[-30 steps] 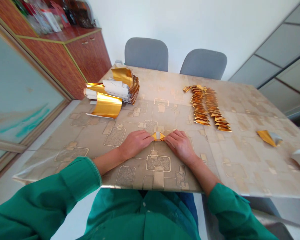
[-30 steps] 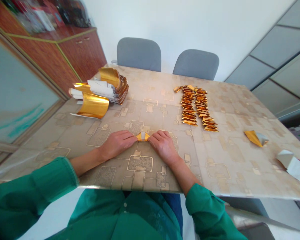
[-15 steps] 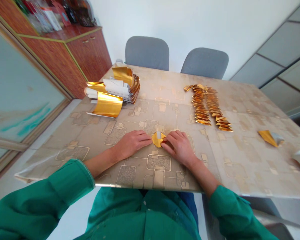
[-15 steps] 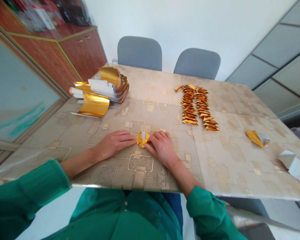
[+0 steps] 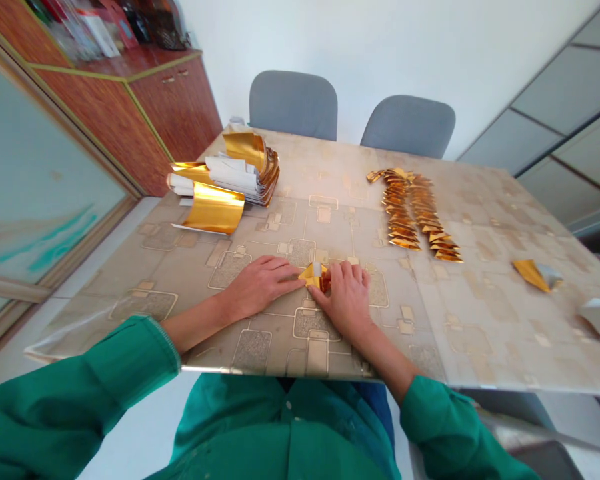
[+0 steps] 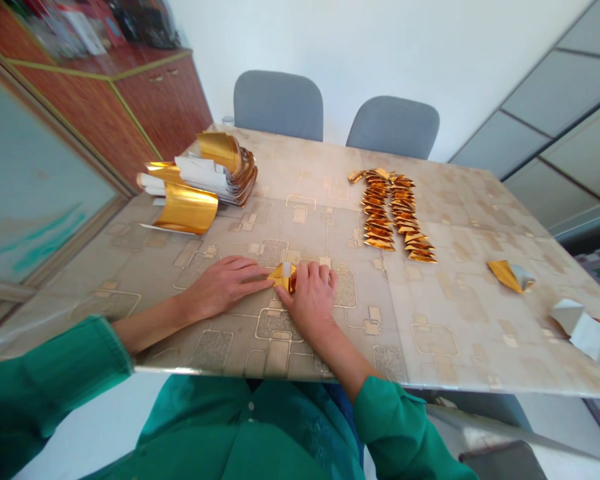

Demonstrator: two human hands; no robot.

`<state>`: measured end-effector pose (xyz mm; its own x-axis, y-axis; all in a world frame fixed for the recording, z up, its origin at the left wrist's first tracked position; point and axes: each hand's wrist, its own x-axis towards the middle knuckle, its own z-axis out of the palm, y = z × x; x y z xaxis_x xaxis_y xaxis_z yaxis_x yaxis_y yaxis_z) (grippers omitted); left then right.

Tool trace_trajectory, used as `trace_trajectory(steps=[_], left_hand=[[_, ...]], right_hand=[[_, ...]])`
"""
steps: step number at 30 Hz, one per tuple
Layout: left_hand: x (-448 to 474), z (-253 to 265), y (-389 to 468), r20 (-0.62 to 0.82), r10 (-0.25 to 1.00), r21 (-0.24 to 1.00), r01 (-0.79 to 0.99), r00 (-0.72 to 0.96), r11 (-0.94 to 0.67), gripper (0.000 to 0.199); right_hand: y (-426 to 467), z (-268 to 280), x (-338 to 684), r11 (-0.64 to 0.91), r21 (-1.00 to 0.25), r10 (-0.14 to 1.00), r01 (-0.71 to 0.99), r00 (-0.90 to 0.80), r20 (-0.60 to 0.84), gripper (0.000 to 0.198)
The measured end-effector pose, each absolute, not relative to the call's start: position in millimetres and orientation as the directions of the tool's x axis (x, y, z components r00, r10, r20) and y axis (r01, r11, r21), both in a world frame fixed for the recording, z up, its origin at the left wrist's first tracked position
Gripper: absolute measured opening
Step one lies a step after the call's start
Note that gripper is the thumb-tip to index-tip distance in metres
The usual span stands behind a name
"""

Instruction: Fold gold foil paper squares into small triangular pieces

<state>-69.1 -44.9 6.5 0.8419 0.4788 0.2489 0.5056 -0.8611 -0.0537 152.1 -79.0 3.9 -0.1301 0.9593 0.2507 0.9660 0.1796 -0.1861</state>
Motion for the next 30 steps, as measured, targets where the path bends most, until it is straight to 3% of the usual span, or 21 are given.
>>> trace_trajectory(steps=[8,13,17,24,30], left_hand=[[-71.5,7.9,-47.5,0.319,0.534,-0.044,0.575,0.783,-0.817,0.026],[-64.4,11.2,-44.6,0.363,0.485,-0.053,0.538,0.795,-0.841,0.021],[-51.4,15.4,-37.0,0.32,0.4,-0.059,0.44,0.859,-0.896,0.018],[-45.8,10.0,-33.8,0.323,0.374,-0.109,0.427,0.869,-0.898,0.016],[-42.4,1.0,-40.8,0.435,0.559,0.13,0.565,0.706,-0.815,0.017]], right_hand=[[-80.4,6.5,153.6,0.16,-0.133,0.965,0.978,-0.127,0.23,0.037],[-78.4,5.3,153.6,0.178,-0.141,0.96,0.974,-0.14,0.244,0.037],[-76.5,6.4,154.0,0.189,-0.114,0.96,0.975,-0.159,0.232,0.039],[-70.6,21.4,185.8,0.452,-0.227,0.892,0.862,-0.434,0.129,0.016],[-60.9,20.3,204.6,0.566,-0.336,0.823,0.753,-0.542,0.169,0.009]])
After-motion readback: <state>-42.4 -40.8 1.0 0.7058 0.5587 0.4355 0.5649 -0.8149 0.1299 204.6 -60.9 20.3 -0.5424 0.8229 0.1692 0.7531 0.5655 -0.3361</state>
